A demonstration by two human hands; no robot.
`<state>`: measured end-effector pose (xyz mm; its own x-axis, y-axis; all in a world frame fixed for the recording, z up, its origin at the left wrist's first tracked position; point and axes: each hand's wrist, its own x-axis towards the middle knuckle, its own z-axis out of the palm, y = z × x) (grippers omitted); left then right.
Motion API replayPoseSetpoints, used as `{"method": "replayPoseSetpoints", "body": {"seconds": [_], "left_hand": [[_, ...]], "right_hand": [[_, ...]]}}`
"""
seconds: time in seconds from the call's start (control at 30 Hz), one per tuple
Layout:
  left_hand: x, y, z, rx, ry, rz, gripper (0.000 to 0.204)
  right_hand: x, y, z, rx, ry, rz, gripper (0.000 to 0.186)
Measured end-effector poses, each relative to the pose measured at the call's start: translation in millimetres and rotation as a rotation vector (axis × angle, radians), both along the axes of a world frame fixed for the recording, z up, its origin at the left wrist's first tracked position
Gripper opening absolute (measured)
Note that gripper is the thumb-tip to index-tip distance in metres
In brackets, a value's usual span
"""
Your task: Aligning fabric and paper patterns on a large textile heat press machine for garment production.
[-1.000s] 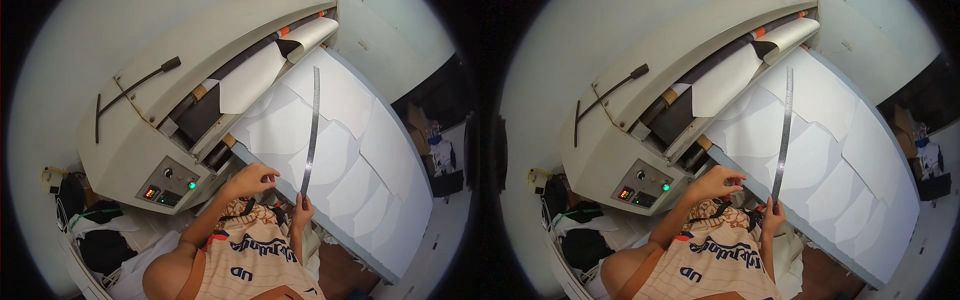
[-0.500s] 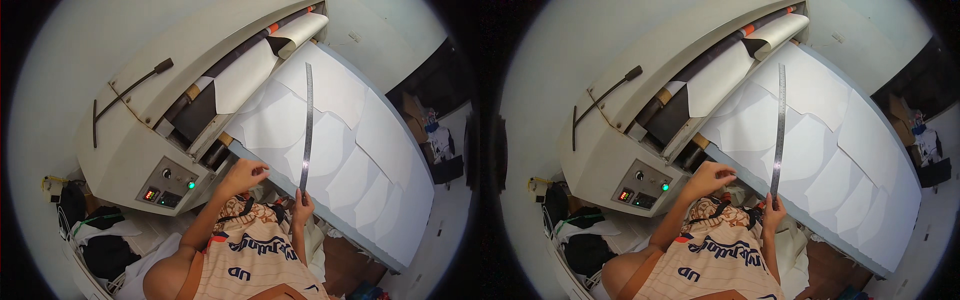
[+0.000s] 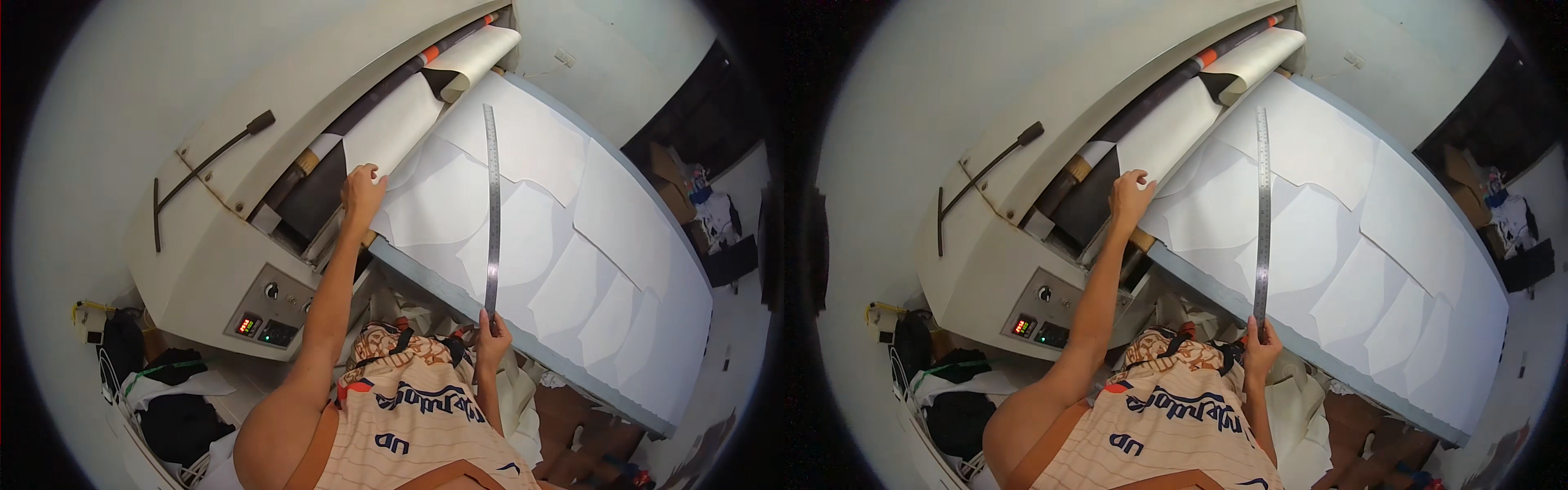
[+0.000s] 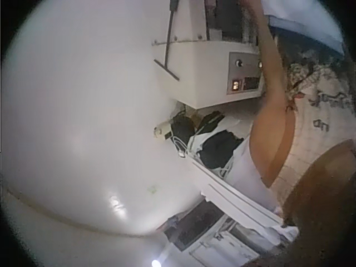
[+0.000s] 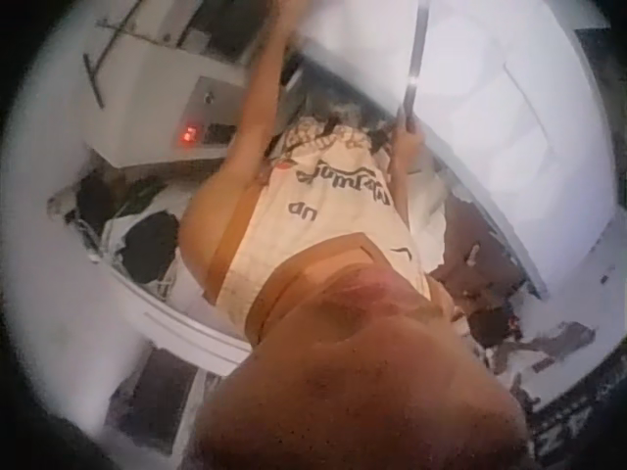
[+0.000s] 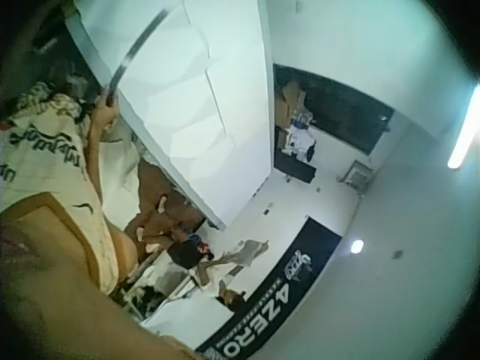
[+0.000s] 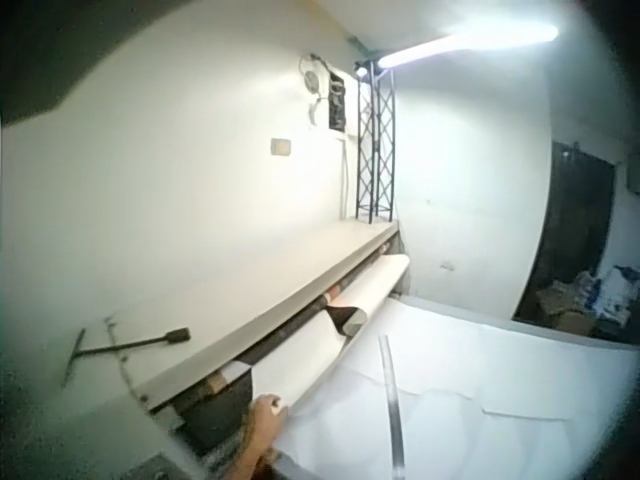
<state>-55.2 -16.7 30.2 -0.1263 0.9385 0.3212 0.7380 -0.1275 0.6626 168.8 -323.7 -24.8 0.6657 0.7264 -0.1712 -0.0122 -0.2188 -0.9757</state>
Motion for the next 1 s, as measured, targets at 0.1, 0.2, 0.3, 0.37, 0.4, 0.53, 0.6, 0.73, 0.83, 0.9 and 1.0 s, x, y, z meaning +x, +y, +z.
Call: {"method": "replayPoseSetpoints", "body": {"seconds": [0.1, 0.2, 0.3, 0.37, 0.4, 0.53, 0.6, 0.73, 0.83, 0.9, 1.0], "left_hand": [[9, 23, -3, -0.094, 0.024, -0.009, 0.018], [13, 40, -6, -0.183, 0.049, -0.016, 0.016], [10, 49, -9, -0.263, 0.117, -0.047, 0.020], [13, 49, -6, -0.254, 0.145, -0.050, 0.019], [15, 45, -3, -0.218, 0.150, -0.044, 0.018], [26, 4, 10, 0.086, 0.171, -0.067, 0.016], [28, -35, -3, 0.036, 0.212, -0.091, 0.015], [7, -133, -60, -0.146, 0.239, -0.119, 0.015], [2, -202, -88, -0.288, 0.220, -0.134, 0.014], [-1, -243, -111, -0.470, 0.213, -0.093, 0.015], [-10, -302, -139, -0.687, 0.292, 0.021, 0.014]], "right_hand": [[0, 1, 18, 0.009, 0.011, -0.022, 0.023], [1, 1, 36, 0.021, 0.021, -0.043, 0.022], [6, -5, 44, 0.026, 0.077, -0.045, 0.023], [10, -7, 45, 0.036, 0.094, -0.053, 0.023], [13, -8, 45, 0.039, 0.096, -0.058, 0.023], [26, -9, 39, 0.054, 0.108, -0.078, 0.022], [32, -10, 35, 0.052, 0.081, -0.067, 0.022], [42, -1, 38, 0.031, 0.047, -0.054, 0.023], [61, 12, 48, -0.024, 0.010, -0.054, 0.024], [85, 20, 36, -0.026, 0.013, -0.037, 0.025], [120, 31, 11, -0.008, 0.010, 0.006, 0.029]]}}
